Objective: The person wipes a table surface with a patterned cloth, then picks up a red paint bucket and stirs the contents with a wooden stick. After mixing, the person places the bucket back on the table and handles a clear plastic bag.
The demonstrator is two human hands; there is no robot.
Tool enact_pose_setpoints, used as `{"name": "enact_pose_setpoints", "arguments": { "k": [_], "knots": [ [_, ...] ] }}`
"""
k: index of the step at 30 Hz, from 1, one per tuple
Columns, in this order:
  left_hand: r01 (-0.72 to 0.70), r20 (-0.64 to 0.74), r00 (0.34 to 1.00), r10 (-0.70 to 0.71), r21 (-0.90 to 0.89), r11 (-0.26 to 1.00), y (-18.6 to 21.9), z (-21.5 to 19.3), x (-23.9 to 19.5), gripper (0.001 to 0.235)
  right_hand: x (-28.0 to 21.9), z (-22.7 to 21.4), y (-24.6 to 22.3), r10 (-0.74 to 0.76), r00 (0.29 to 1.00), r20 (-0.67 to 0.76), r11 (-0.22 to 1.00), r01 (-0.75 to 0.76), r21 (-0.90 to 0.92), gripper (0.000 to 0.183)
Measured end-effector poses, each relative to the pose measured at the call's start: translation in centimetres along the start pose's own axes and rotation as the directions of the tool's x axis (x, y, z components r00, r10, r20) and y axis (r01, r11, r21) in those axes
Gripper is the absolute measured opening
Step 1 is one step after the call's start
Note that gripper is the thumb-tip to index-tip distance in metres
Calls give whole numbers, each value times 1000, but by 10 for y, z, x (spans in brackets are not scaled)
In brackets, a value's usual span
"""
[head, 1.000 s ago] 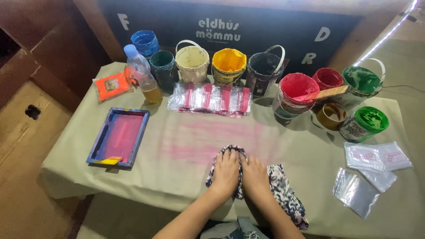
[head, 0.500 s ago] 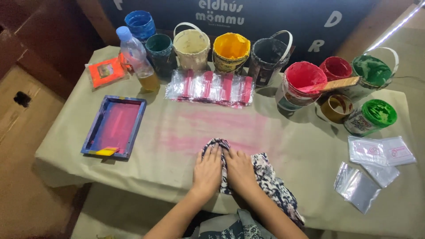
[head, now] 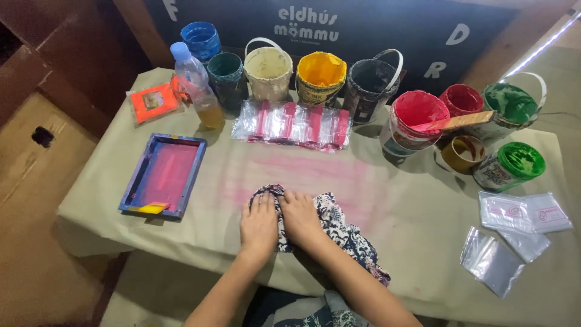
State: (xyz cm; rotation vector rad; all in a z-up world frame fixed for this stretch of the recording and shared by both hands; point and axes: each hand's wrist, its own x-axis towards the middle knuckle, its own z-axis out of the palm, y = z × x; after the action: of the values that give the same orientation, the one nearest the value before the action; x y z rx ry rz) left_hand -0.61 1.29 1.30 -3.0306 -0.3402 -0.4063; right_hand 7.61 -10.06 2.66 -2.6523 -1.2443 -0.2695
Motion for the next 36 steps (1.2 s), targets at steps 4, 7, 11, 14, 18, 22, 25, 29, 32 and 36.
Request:
{"name": "enact_pose_setpoints", "arguments": {
  "k": [4,7,11,14,18,22,25,29,32,36],
  "knots": [
    [17,-15,1000,-17,32,999,-4,2,-9,55,-5,21,-9,-5,999,-34,998,3,-56,38],
    [-1,-147,989,8,51,999,-5,8,-21,51,-22,9,-20,-67,989,-131,995,57,-77,34],
    [-119,-92,988,123,47,992,-11,0,-45,47,-62,-6,-32,-73,994,76,988,83,-133,38],
    [-227,-208,961,181,-227,947,-13,-43,-52,27,-88,-26,-29,-103,991,90,994,104,-15,33],
    [-223,-82,972,221,-617,755,-7,-84,-45,14,-96,-93,-15,45,972,230,895,-142,424,17],
    [-202,-39,970,240,-681,704,25,-76,-28,17,-95,-107,27,146,968,204,722,-246,647,17],
    [-155,33,966,255,-716,681,52,-81,-1,19,-100,-105,52,357,929,100,718,-341,607,21],
    [-247,-142,969,202,-513,822,79,-59,33,15,-107,-102,51,305,924,-232,935,-243,258,36],
    [-317,-276,932,235,-308,897,88,-47,37,14,-112,-80,53,264,960,-93,944,-237,230,40],
    [-347,-260,919,296,-180,920,86,-49,22,27,-113,-59,52,372,921,115,928,-373,-10,65]
  ]
}}
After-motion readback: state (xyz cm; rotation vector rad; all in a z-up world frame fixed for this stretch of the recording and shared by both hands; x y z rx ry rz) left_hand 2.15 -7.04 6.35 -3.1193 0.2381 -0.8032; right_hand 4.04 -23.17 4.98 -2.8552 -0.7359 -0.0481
